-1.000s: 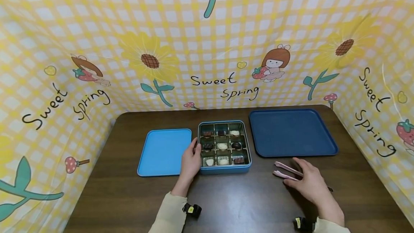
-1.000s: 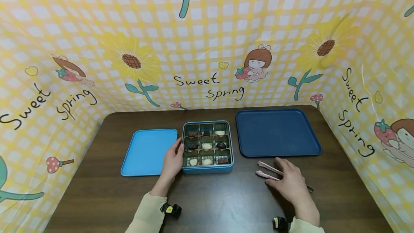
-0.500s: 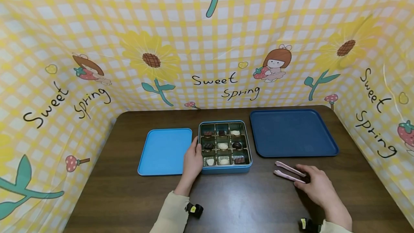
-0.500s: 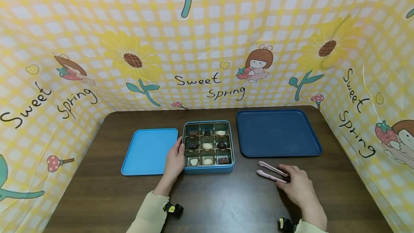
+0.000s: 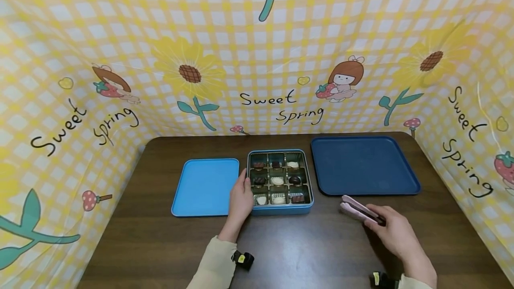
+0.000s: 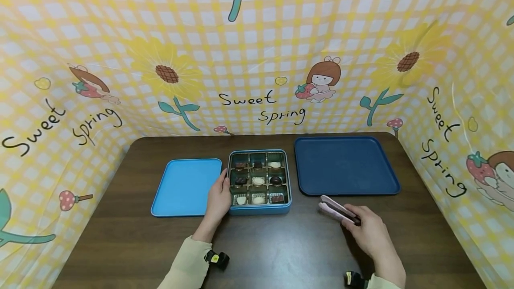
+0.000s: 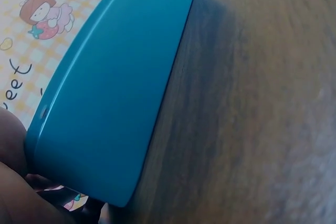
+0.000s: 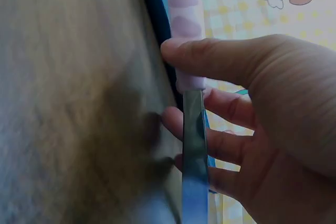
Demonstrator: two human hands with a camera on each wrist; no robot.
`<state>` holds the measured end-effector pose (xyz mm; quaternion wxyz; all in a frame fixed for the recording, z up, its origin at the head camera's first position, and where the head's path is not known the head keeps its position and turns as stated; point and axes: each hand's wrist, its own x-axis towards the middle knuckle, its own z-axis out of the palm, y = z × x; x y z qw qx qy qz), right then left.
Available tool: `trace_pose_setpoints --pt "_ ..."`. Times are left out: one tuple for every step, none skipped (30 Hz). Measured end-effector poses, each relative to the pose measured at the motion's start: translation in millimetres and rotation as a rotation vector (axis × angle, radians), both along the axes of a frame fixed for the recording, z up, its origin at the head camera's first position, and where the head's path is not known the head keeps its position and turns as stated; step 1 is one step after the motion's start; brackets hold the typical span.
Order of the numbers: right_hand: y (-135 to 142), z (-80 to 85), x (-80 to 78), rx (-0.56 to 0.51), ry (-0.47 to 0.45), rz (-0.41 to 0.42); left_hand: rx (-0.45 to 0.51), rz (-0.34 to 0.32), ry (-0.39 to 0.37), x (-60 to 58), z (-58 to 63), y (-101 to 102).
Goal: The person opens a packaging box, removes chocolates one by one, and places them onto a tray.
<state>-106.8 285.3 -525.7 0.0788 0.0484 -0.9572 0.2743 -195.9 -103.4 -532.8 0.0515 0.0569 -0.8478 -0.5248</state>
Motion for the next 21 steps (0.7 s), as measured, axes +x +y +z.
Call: trace_pose_setpoints --pt "-2 0.7 -1.0 -0.009 0.025 0.002 -0.001 0.004 0.003 0.1 0.5 0" --pt "-3 1.7 -2.9 -0.017 0.048 0.007 -0.003 0.006 0.007 0.1 0.9 -1" --pt "-5 3.0 -4.9 -0.024 0.065 0.012 -0.003 0.006 0.01 0.3 1.7 -1" --pt "-7 5.0 -7.2 -0.032 0.074 0.019 -0.001 0.009 0.009 0.5 2.4 -1" --pt "-8 7.5 -9.9 -0.039 0.079 0.027 0.003 0.01 0.007 0.6 3.0 -1" --pt "-10 10.5 -12.8 -0.046 0.082 0.035 0.006 0.011 0.004 0.8 3.6 -1" --pt "-12 14.3 -16.2 -0.054 0.083 0.043 0.006 0.01 0.007 0.9 4.2 -1" --pt "-14 18.6 -19.9 -0.061 0.083 0.053 0.006 0.01 0.004 0.8 4.5 -1" --pt "-16 23.7 -23.6 -0.07 0.077 0.067 0.01 0.012 0.0 0.9 4.9 0" --pt "-19 29.0 -27.8 -0.075 0.079 0.08 0.009 0.014 -0.002 0.7 4.6 0" --pt "-21 34.6 -32.2 -0.078 0.079 0.095 0.008 0.014 -0.001 0.8 4.6 0" --pt "-24 40.4 -36.7 -0.078 0.075 0.111 0.006 0.014 0.0 0.8 4.4 0" --pt "-27 46.2 -41.4 -0.077 0.069 0.125 0.004 0.013 0.003 0.8 4.1 0" --pt "-29 51.8 -46.1 -0.071 0.062 0.139 0.005 0.013 -0.001 0.8 3.7 0" --pt "-32 57.0 -51.0 -0.06 0.054 0.151 0.003 0.013 -0.002 0.8 3.6 0" --pt "-35 62.1 -56.1 -0.047 0.046 0.159 0.001 0.01 -0.001 0.6 3.1 0" --pt "-38 66.8 -61.2 -0.032 0.033 0.168 -0.001 0.007 -0.001 0.7 3.4 0" --pt "-41 71.2 -66.5 -0.016 0.019 0.177 -0.002 0.005 -0.004 0.6 3.2 0" --pt "-44 75.1 -71.9 0.001 0.006 0.186 0.001 0.004 -0.009 0.6 3.3 0" --pt "-47 78.6 -77.4 0.019 -0.008 0.193 0.004 0.004 -0.017 0.4 3.4 0" --pt "-51 81.9 -82.7 0.034 -0.026 0.203 0.01 0.004 -0.023 0.1 3.6 0"
